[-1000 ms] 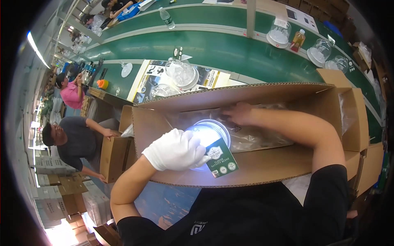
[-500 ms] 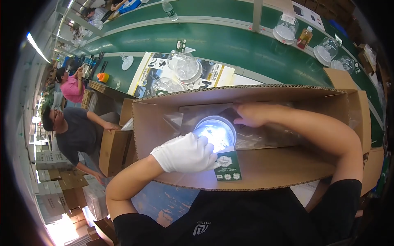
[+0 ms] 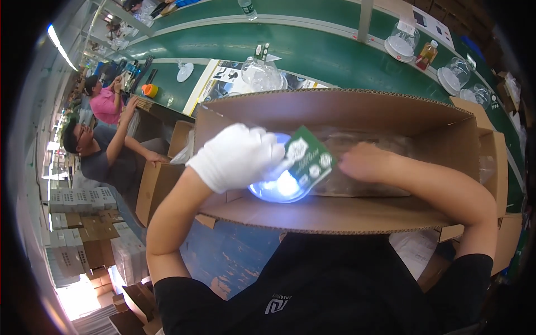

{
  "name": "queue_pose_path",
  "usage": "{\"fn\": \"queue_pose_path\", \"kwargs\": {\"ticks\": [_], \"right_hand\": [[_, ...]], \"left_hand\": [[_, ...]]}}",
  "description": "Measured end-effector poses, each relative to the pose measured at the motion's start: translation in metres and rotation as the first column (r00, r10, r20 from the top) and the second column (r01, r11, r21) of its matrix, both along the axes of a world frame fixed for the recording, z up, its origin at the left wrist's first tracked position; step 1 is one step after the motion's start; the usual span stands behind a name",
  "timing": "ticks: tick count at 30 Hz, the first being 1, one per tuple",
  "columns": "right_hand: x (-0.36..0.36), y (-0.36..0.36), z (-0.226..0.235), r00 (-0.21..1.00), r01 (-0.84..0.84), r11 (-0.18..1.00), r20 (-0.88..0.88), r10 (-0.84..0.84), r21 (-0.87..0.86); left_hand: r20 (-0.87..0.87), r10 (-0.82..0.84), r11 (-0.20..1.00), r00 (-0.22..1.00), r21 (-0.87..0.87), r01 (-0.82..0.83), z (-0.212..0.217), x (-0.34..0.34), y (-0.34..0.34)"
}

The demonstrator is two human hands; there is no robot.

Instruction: Pack decorative light fixtures and instruction sheets into cardboard boxes on an assembly line.

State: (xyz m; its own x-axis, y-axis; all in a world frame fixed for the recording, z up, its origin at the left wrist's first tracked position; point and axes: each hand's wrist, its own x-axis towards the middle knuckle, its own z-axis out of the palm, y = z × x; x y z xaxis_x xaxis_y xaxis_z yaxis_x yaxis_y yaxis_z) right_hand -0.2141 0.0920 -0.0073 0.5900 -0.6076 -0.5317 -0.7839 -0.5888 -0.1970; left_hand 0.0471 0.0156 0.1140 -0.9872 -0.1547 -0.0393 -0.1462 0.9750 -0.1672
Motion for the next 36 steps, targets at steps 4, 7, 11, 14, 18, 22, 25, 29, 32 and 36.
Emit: {"fn": "queue_pose_path", "kwargs": {"ticks": [4,7,11,14,18,22,25,29,32,36], "right_hand": [[0.009,0.01,-0.08,0.918,-0.067,0.997,0.388,0.078,-0.043],[0.023,0.027,-0.109,0.899,0.139,0.961,0.377,-0.224,0.239],[0.025,0.039,-0.111,0.968,0.101,0.92,0.176,-0.179,0.379],[0.017,0.038,-0.117,0.976,-0.12,0.95,0.212,0.058,0.29],[0.028,0.031,-0.116,0.986,-0.136,0.97,0.119,0.114,0.199],[0.035,0.015,-0.142,0.948,0.156,0.929,0.316,-0.045,-0.336],[0.037,0.008,-0.167,0.788,0.458,0.886,0.494,-0.369,-0.069],[0.04,-0.001,-0.118,0.821,0.411,0.852,0.273,-0.501,0.325],[0.032,-0.001,-0.127,0.921,0.301,0.868,0.116,-0.372,0.395],[0.019,0.021,-0.099,0.902,-0.175,0.982,0.413,0.128,0.076]], "left_hand": [[-0.047,0.129,0.985,0.99,0.121,-0.123,-0.003,-0.014,-0.018],[-0.093,0.137,0.986,0.986,0.109,-0.127,-0.007,-0.014,-0.021],[-0.175,0.156,0.984,0.972,0.118,-0.137,-0.017,-0.009,-0.029],[-0.139,0.221,0.972,0.965,0.115,-0.206,-0.023,-0.011,-0.028],[-0.12,0.331,0.937,0.936,0.154,-0.312,-0.026,-0.014,-0.027],[-0.216,0.306,0.952,0.927,0.066,-0.299,-0.029,-0.014,-0.029],[-0.274,0.276,0.961,0.921,0.066,-0.268,-0.034,-0.015,-0.029],[-0.233,0.295,0.955,0.927,0.098,-0.28,-0.036,-0.011,-0.027],[-0.226,0.3,0.954,0.927,0.093,-0.286,-0.036,-0.015,-0.028],[-0.213,0.308,0.95,0.927,0.124,-0.287,-0.037,-0.011,-0.028]]}}
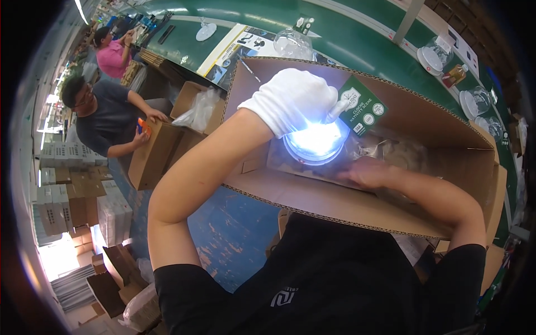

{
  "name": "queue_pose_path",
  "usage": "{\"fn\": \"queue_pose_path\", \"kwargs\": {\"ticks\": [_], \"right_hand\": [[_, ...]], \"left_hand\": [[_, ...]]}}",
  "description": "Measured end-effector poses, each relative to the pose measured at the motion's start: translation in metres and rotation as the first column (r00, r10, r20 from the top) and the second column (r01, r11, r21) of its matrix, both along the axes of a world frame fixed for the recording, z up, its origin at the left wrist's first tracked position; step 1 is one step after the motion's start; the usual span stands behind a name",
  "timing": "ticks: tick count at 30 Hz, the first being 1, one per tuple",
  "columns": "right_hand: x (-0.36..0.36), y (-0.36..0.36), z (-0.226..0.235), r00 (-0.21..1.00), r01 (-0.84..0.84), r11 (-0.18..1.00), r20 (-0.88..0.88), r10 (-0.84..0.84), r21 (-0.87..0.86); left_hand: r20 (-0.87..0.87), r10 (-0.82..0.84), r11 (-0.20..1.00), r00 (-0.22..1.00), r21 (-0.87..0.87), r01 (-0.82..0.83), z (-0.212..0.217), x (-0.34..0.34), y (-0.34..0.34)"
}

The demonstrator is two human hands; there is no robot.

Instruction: Pack decorative light fixtures and instruction sheets into cardboard boxes on an assembly line.

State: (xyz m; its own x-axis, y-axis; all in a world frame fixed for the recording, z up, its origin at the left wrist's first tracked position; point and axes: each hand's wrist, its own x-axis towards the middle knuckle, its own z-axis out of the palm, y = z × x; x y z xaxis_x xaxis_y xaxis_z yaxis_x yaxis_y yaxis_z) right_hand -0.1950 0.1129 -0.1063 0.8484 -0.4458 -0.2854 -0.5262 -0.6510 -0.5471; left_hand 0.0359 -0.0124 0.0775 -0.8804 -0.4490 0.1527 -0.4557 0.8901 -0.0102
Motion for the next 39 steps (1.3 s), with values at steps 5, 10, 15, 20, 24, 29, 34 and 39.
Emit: {"fn": "queue_pose_path", "kwargs": {"ticks": [5,10,15,20,24,29,34,39], "right_hand": [[-0.006,0.009,0.032,0.886,-0.224,0.97,-0.395,0.242,0.092],[-0.019,-0.012,0.041,0.984,-0.079,0.987,-0.147,0.099,0.138],[-0.032,-0.052,-0.034,0.964,0.171,0.895,-0.116,-0.238,-0.413],[0.006,-0.062,0.021,0.803,0.329,0.935,-0.483,-0.35,-0.13],[-0.008,-0.051,-0.007,0.892,0.206,0.824,-0.245,-0.38,-0.528],[0.007,-0.03,0.005,0.764,0.01,0.787,-0.503,-0.404,-0.617],[0.005,-0.026,0.012,0.725,0.044,0.78,-0.517,-0.454,-0.624],[0.016,-0.045,0.022,0.889,0.107,0.868,-0.344,-0.301,-0.485]], "left_hand": [[0.06,0.007,1.0,0.998,0.014,-0.008,-0.004,0.001,0.0],[0.09,-0.001,1.0,0.996,0.03,-0.002,-0.004,0.003,0.0],[0.12,-0.025,0.999,0.993,0.049,0.019,-0.006,-0.005,0.003],[0.119,-0.151,0.988,0.981,0.01,0.151,-0.001,0.007,0.025],[0.206,-0.305,0.949,0.93,-0.013,0.314,-0.001,0.0,0.044],[0.292,-0.274,0.961,0.916,0.058,0.27,0.002,0.013,0.078],[0.393,-0.27,0.96,0.879,0.04,0.277,-0.011,0.012,0.078],[0.38,-0.31,0.95,0.871,0.101,0.294,-0.02,0.008,0.076]]}}
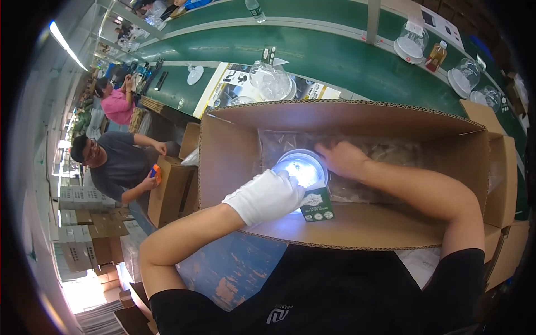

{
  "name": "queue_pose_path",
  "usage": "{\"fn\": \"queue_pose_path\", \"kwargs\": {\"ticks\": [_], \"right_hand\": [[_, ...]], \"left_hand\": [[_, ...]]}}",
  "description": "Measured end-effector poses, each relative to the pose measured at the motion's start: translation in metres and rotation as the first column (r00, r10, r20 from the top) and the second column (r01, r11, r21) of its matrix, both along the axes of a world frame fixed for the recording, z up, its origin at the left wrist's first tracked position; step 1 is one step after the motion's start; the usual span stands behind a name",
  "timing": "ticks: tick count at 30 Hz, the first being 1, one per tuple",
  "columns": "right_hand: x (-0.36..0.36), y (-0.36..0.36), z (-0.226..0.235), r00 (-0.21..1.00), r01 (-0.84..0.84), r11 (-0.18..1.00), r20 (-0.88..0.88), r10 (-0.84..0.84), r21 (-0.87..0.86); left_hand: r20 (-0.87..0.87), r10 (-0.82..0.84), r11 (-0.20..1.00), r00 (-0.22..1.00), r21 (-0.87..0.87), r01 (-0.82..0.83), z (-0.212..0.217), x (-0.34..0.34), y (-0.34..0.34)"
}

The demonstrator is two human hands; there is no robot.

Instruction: Pack decorative light fixtures and instruction sheets into cardboard boxes on an assembly line.

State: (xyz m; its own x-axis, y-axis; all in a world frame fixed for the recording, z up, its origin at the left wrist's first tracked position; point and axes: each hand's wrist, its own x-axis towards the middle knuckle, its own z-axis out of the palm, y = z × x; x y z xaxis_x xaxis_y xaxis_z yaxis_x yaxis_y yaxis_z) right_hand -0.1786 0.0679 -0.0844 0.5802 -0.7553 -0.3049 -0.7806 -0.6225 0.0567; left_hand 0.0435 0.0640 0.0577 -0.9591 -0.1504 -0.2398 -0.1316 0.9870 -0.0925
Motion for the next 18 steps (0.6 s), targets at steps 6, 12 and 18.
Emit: {"fn": "queue_pose_path", "kwargs": {"ticks": [6,12,18], "right_hand": [[0.025,-0.021,-0.028,0.986,-0.104,0.946,-0.154,0.058,-0.307],[0.03,-0.035,0.02,0.986,-0.056,0.998,0.157,0.049,0.038],[0.005,-0.026,0.051,0.827,-0.105,0.958,0.558,-0.065,0.267]], "left_hand": [[-0.016,-0.061,0.998,0.998,-0.024,0.061,0.001,0.0,0.003],[-0.072,-0.02,1.0,0.997,0.02,0.022,-0.004,0.004,0.009],[-0.021,0.088,0.992,0.996,0.088,-0.086,0.003,0.004,-0.001]]}}
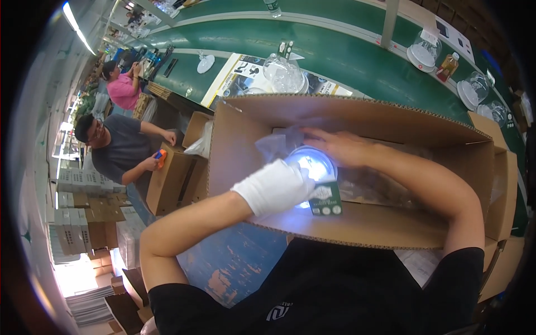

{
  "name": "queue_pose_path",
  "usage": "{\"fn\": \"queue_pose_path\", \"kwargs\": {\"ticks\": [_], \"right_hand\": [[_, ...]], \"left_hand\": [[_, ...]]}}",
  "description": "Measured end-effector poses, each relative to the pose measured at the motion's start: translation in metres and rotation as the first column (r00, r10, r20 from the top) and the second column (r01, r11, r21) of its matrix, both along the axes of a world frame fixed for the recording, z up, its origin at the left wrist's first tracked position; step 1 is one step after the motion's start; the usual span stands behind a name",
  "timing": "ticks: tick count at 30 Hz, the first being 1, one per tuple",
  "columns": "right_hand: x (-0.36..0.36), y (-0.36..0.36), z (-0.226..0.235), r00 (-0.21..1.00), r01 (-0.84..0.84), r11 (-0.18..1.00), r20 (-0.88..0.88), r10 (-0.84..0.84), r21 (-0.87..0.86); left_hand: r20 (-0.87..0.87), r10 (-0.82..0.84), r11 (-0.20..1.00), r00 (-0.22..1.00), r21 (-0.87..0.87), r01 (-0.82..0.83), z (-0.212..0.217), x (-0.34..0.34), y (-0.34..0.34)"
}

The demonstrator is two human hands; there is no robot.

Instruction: Pack decorative light fixtures and instruction sheets into cardboard boxes on an assembly line.

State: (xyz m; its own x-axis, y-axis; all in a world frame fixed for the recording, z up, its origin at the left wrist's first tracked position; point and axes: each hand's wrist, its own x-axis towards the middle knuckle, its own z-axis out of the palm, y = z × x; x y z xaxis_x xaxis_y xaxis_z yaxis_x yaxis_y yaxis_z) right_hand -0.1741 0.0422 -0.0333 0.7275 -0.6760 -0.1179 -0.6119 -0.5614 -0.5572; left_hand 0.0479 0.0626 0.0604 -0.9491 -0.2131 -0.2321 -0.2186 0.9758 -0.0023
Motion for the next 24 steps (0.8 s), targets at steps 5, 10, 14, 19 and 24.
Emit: {"fn": "queue_pose_path", "kwargs": {"ticks": [5,10,14,19,24], "right_hand": [[-0.032,0.016,-0.025,0.997,-0.034,0.982,-0.071,0.021,-0.188],[-0.047,0.035,-0.069,0.837,-0.13,0.985,-0.519,0.171,0.115],[-0.05,0.047,-0.09,0.902,-0.201,0.979,-0.385,0.196,0.027],[-0.059,0.049,-0.098,0.84,-0.165,0.96,-0.479,0.256,0.224],[-0.066,0.059,-0.105,0.838,-0.124,0.94,-0.473,0.271,0.318]], "left_hand": [[-0.118,0.077,0.993,0.99,-0.085,-0.087,0.003,-0.002,-0.031],[0.016,0.298,0.951,0.954,0.076,-0.299,0.001,-0.016,-0.05],[0.098,0.282,0.958,0.954,0.015,-0.285,-0.012,-0.018,-0.054],[0.225,0.364,0.923,0.904,0.042,-0.382,-0.008,-0.023,-0.056],[0.218,0.456,0.883,0.863,0.014,-0.47,-0.018,-0.019,-0.057]]}}
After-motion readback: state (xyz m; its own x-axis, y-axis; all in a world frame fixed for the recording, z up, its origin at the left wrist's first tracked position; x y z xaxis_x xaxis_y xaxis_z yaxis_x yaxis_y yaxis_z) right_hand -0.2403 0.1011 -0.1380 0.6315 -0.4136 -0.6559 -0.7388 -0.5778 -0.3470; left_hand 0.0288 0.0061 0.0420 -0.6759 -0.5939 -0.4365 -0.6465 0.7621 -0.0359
